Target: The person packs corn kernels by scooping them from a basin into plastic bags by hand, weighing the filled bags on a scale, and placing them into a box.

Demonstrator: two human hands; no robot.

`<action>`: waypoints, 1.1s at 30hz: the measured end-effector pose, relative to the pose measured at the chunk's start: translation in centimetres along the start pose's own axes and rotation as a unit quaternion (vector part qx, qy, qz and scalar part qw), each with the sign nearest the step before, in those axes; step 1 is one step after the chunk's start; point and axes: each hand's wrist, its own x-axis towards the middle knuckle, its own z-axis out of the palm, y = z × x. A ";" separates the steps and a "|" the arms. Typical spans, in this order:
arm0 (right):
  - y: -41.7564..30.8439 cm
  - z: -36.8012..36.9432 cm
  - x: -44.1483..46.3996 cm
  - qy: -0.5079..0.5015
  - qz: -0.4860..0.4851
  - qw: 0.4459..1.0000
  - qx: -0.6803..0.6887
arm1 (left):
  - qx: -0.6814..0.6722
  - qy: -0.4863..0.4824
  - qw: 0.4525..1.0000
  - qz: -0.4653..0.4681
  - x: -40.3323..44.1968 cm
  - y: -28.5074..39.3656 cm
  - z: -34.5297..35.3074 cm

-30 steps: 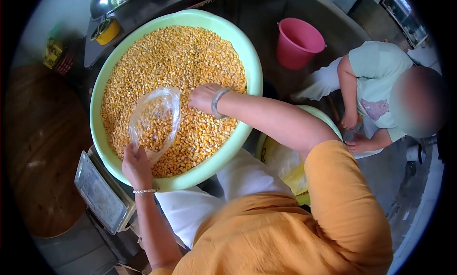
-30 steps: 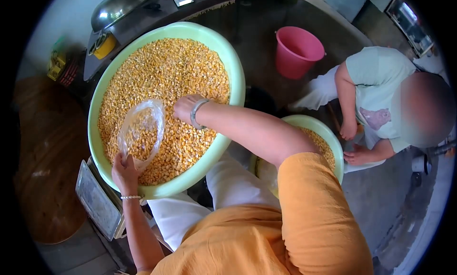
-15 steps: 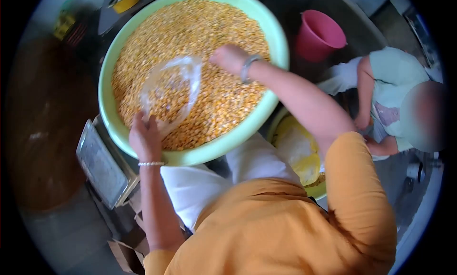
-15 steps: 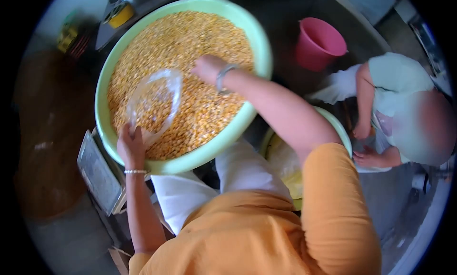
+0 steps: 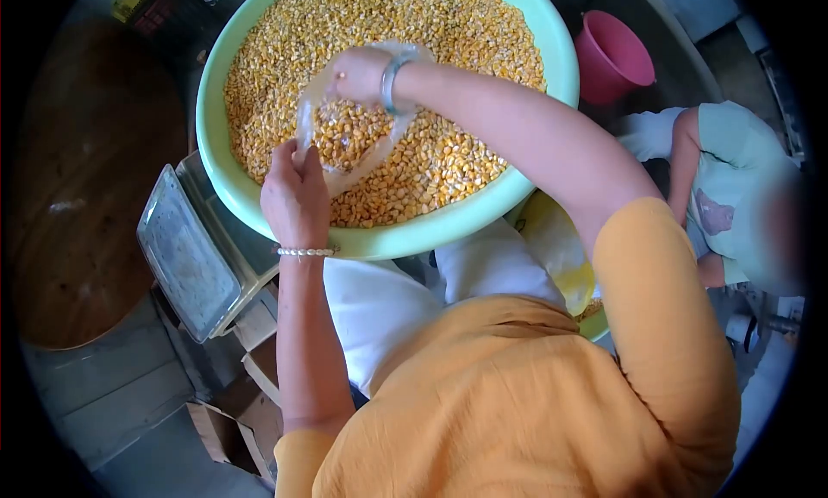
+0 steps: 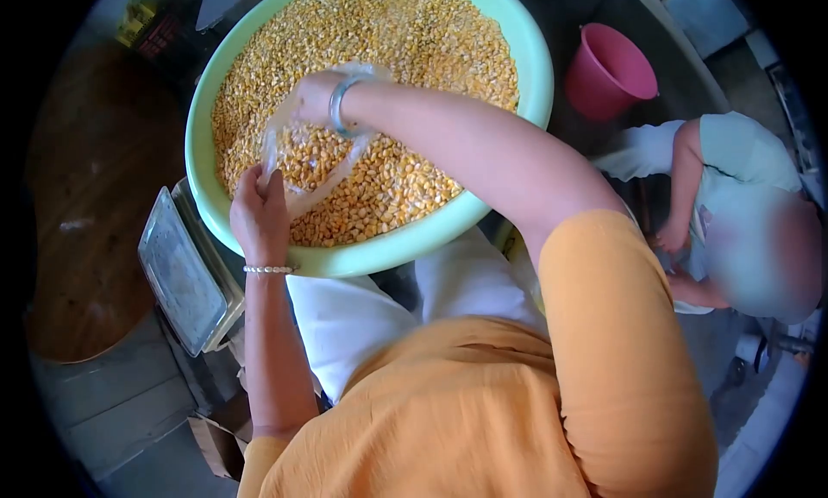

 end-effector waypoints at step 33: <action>10.6 0.4 -5.9 0.090 0.118 0.987 -0.057 | 0.047 -0.002 0.999 -0.008 -0.1 0.6 -0.1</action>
